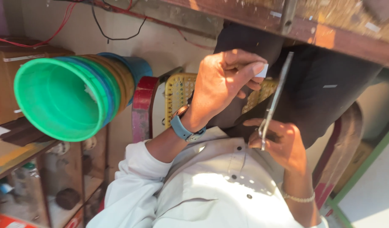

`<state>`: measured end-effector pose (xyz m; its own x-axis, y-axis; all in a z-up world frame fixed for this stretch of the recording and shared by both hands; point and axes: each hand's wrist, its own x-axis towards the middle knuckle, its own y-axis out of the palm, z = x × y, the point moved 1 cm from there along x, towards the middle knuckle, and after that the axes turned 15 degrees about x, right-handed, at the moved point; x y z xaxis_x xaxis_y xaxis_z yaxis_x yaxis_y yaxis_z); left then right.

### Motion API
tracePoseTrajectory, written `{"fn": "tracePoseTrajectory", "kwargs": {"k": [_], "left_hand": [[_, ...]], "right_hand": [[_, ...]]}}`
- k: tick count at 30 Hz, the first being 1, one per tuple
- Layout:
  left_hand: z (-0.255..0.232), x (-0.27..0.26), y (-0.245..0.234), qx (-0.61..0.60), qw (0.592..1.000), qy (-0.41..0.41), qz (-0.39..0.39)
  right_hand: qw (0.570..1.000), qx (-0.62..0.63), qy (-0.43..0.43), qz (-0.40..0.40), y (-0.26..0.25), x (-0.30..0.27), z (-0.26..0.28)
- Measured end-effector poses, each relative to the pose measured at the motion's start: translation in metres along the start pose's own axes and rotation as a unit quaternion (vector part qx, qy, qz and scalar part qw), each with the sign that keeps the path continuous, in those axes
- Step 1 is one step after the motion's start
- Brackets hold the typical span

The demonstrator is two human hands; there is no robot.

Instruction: The person works on a circular electrical component, likely a stator, by repeatedly inserting small white rectangular pieces into slots between copper windings. They use a green-handled screwdriver to adjust the windings and a pair of scissors to trim the white pieces. The person handles the component with both hands throughout the process.

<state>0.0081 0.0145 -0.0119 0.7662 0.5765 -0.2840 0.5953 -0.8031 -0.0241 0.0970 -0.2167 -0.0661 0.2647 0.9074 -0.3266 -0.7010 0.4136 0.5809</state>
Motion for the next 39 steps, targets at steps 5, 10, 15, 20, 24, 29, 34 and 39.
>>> {"fn": "tracePoseTrajectory", "kwargs": {"k": [5, 10, 15, 20, 24, 29, 34, 39], "left_hand": [[0.009, 0.003, -0.006, -0.077, 0.992, 0.000, 0.101], [0.020, 0.001, -0.012, -0.078, 0.987, -0.057, 0.127], [0.001, -0.011, -0.006, 0.022, 0.995, 0.012, 0.094], [-0.015, -0.020, -0.005, 0.105, 0.990, 0.044, 0.088], [-0.026, -0.025, -0.006, 0.129, 0.988, 0.074, 0.052], [-0.037, -0.022, -0.001, 0.089, 0.995, 0.026, 0.036], [-0.050, -0.023, 0.002, 0.093, 0.991, 0.085, 0.036], [-0.045, -0.025, 0.003, 0.111, 0.987, 0.115, 0.005]], "right_hand": [[0.948, -0.244, 0.023, -0.205, -0.012, -0.026, 0.062], [0.914, -0.321, -0.115, -0.220, -0.023, -0.029, 0.143], [0.741, -0.597, -0.099, -0.289, -0.016, 0.011, 0.212], [0.561, -0.780, 0.087, -0.264, -0.011, 0.044, 0.256], [0.643, -0.711, -0.161, -0.235, 0.025, 0.044, 0.246], [0.884, -0.400, -0.212, -0.119, 0.064, 0.050, 0.158], [0.891, -0.355, -0.280, -0.046, 0.061, 0.072, 0.118], [0.910, -0.318, -0.258, -0.062, 0.055, 0.071, 0.105]]}}
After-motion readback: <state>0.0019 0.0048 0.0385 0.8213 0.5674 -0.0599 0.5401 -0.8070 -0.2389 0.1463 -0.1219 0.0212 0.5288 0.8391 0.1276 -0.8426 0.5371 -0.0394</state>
